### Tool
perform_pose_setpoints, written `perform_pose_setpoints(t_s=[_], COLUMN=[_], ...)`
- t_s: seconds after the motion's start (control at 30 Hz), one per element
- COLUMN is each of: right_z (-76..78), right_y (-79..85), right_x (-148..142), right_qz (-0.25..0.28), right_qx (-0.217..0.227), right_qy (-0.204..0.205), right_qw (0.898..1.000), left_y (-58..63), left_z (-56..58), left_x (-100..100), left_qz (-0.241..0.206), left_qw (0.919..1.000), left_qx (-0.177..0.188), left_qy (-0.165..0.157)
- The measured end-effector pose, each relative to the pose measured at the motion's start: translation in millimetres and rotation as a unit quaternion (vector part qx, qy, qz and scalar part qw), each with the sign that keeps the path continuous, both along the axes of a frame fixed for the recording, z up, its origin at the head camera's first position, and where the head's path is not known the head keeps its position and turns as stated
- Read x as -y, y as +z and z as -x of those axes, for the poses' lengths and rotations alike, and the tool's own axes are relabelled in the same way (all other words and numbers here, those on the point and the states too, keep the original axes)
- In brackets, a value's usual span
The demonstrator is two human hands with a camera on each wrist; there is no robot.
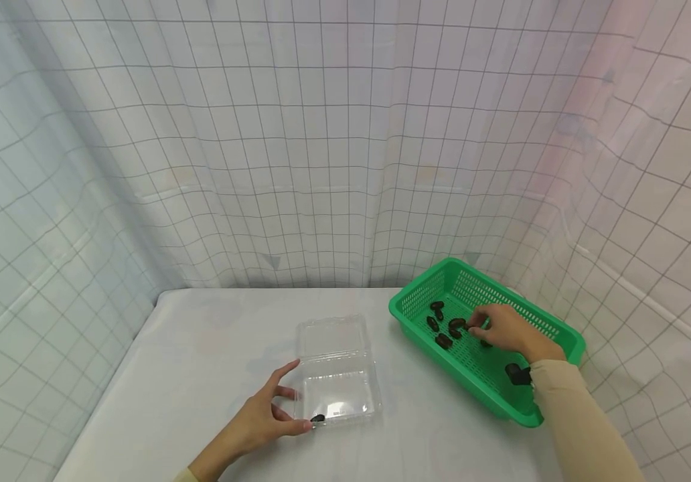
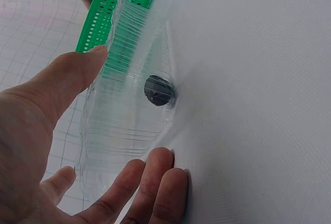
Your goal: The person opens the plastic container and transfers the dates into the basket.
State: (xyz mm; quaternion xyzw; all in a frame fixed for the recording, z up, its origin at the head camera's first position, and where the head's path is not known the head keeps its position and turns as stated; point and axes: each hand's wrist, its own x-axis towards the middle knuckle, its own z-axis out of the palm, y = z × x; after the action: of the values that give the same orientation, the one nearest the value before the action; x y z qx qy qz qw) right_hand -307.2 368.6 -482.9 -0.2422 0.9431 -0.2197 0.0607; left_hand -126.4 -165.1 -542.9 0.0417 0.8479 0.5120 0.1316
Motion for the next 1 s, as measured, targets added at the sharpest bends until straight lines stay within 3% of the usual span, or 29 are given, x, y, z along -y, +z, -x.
perform_pose_setpoints(t_s=[0.63,1.0], right_z=[-12.3,-34.1], right_y=[9.3,20.5], right_x=[30.7,69.7], right_qz=[0.013,0.030], right_qx=[-0.037,-0.078], right_qy=[0.011,0.048], right_qw=[0.999,0.995], left_y=[0.0,1.0], left_z=[0.5,0.1], left_x=[-1.8,-1.5], left_qz=[0.008,0.001], left_qw=[1.0000,1.0000], left_qx=[-0.001,0.001], left_qy=[0.000,-0.002])
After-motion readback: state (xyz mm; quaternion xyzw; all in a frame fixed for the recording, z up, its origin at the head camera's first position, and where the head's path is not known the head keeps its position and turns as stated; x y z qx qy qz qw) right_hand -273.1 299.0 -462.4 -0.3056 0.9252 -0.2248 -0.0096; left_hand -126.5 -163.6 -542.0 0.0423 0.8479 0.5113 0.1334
